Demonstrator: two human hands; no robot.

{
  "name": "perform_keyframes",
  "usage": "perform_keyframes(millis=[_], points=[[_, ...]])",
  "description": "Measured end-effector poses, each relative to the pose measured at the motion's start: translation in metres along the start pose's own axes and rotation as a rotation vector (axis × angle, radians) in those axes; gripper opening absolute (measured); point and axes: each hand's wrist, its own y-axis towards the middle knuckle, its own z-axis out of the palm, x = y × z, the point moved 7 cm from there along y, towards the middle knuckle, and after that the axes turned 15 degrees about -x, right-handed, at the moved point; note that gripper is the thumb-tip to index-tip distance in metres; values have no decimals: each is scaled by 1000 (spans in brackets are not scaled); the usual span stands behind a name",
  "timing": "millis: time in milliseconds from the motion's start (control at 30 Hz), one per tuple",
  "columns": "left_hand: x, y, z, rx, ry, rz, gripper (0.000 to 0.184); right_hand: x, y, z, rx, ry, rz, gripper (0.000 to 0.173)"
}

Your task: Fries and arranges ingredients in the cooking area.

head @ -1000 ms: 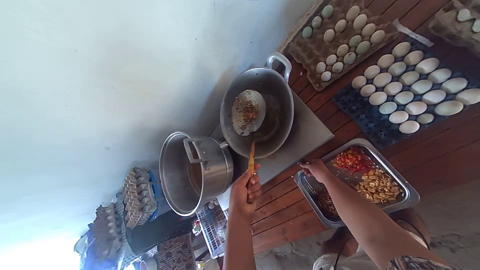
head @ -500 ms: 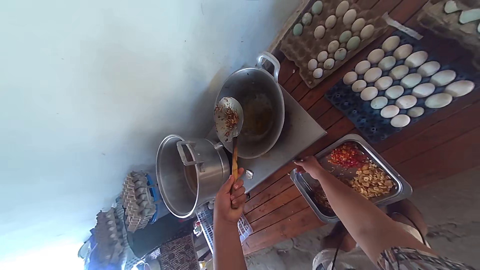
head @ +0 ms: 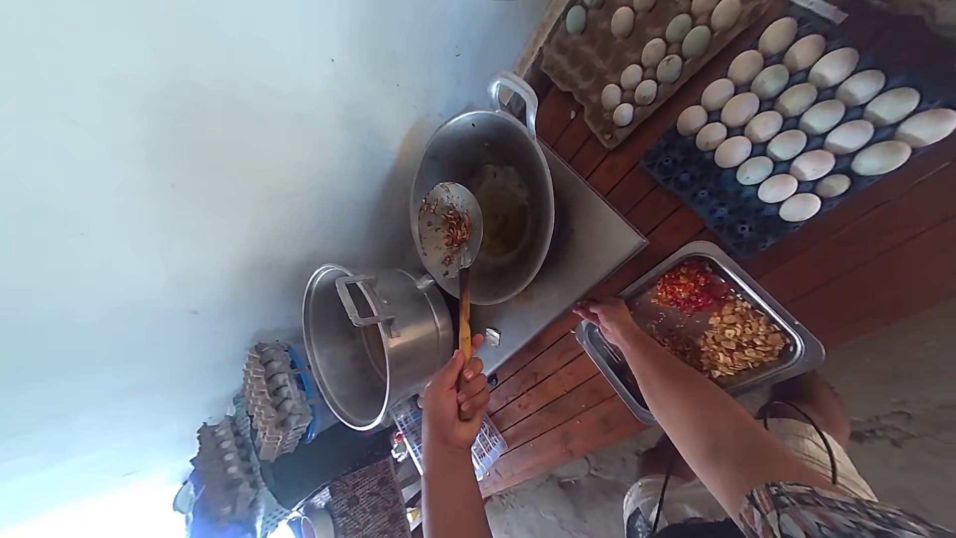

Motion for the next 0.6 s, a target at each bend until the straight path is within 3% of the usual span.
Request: perform_keyframes(millis=[67, 200, 267, 433, 600], points=[[0, 0, 2, 7, -3, 7, 44, 5, 2, 1, -8, -149, -98, 28], [-1, -4, 2, 5, -12, 18, 44, 24, -15, 7, -192, -965, -431, 29], [-2, -6, 2, 9, -23, 18, 44, 27, -26, 13, -238, -1163, -490, 31], [-7, -9, 4, -9, -35, 21, 42, 17, -36, 10, -257, -1100, -528, 35], [-5, -13, 3, 57, -64, 35, 46, 6, -49, -5, -333, -670, -432, 48]])
